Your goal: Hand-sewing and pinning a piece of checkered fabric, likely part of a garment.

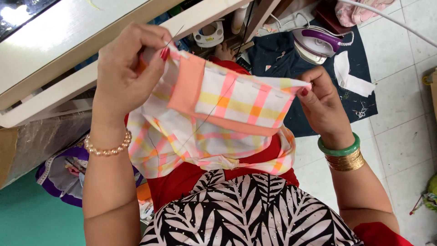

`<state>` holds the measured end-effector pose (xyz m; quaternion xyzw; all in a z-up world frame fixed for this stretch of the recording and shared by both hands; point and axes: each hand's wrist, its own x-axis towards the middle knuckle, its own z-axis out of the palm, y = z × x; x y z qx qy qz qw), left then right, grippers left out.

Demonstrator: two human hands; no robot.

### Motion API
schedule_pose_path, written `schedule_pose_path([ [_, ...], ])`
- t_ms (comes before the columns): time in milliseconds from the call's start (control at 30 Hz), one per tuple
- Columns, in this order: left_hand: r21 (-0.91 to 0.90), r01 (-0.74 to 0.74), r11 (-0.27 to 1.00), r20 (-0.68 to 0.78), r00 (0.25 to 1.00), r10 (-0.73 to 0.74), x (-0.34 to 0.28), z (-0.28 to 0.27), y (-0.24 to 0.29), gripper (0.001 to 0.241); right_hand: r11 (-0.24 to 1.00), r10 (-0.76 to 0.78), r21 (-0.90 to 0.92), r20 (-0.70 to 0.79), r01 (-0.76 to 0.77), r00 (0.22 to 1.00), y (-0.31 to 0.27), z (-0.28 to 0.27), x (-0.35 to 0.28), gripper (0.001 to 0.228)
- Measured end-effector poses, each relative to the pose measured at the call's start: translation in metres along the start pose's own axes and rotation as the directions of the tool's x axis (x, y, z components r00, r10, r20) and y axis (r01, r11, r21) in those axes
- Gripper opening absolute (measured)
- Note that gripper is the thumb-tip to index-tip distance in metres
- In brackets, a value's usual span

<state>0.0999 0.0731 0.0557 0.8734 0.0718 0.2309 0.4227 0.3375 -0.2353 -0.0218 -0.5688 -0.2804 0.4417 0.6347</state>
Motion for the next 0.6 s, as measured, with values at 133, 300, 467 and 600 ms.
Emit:
schedule_pose_path([
  [133, -0.051, 0.02, 0.998, 0.018, 1.0, -0.019, 0.003, 0.008, -0.004, 0.008, 0.997, -0.001, -0.077, -0.056, -0.003, 0.998, 0.011, -0.003, 0.002, 0.02],
  [300, -0.109, 0.051, 0.993, -0.012, 0.999, -0.053, -0.005, 0.012, -0.001, 0.01, 0.933, 0.141, -0.328, -0.052, -0.151, 0.989, 0.007, 0.003, 0.012, 0.022],
  [467, -0.051, 0.113, 0.992, -0.029, 0.993, -0.115, -0.013, 0.013, -0.01, 0.005, 0.497, -0.605, -0.74, 0.079, 0.453, 0.792, 0.027, 0.011, -0.016, 0.006],
  [600, -0.098, 0.122, 0.988, -0.04, 0.991, -0.127, -0.019, 0.015, -0.013, 0.005, -0.149, -0.596, -0.749, 0.589, 0.645, 0.546, 0.028, 0.031, -0.057, 0.02],
])
